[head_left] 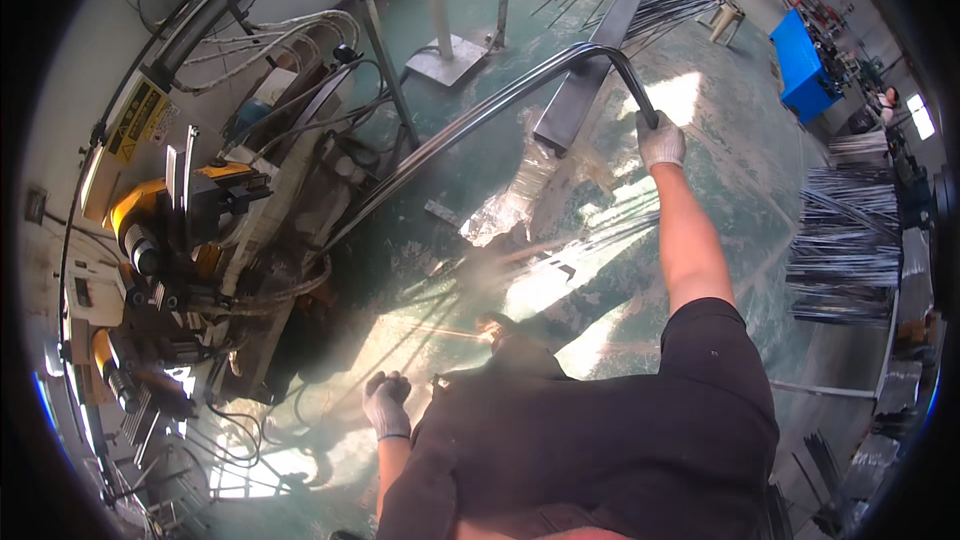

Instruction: The person repeatedly picks up bundles of long metal rods from the floor, feeds them into a yellow bending machine, and removes the bent rods to place them on a nearby rack. The cycle of loading, bending, and stacking continues throughout the clip.

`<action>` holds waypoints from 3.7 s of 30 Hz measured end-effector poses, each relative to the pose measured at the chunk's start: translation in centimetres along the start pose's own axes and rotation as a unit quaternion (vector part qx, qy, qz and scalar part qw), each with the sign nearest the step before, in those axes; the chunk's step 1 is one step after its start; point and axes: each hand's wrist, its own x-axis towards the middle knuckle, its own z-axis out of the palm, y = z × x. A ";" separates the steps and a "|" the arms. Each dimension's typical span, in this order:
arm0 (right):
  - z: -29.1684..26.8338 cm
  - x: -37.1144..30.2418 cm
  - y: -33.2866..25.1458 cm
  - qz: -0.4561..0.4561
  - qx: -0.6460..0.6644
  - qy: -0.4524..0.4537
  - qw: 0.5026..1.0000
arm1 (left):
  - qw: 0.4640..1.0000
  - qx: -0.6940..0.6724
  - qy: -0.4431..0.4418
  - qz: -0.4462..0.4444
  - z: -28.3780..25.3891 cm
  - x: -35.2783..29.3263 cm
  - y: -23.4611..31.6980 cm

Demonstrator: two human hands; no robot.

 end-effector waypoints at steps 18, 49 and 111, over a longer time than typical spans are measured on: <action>5.8 19.5 5.3 -0.213 -0.273 -0.067 0.936 | 0.991 0.098 0.087 -0.014 -5.1 -4.4 -1.4; 1.7 -121.5 -48.7 -0.724 -0.007 -0.568 0.392 | 0.702 -0.414 0.574 0.075 -67.7 -27.7 -17.5; -9.6 -95.9 -42.9 -0.751 -0.238 -0.350 0.507 | 0.682 -0.637 0.286 0.216 -104.2 -17.8 -1.2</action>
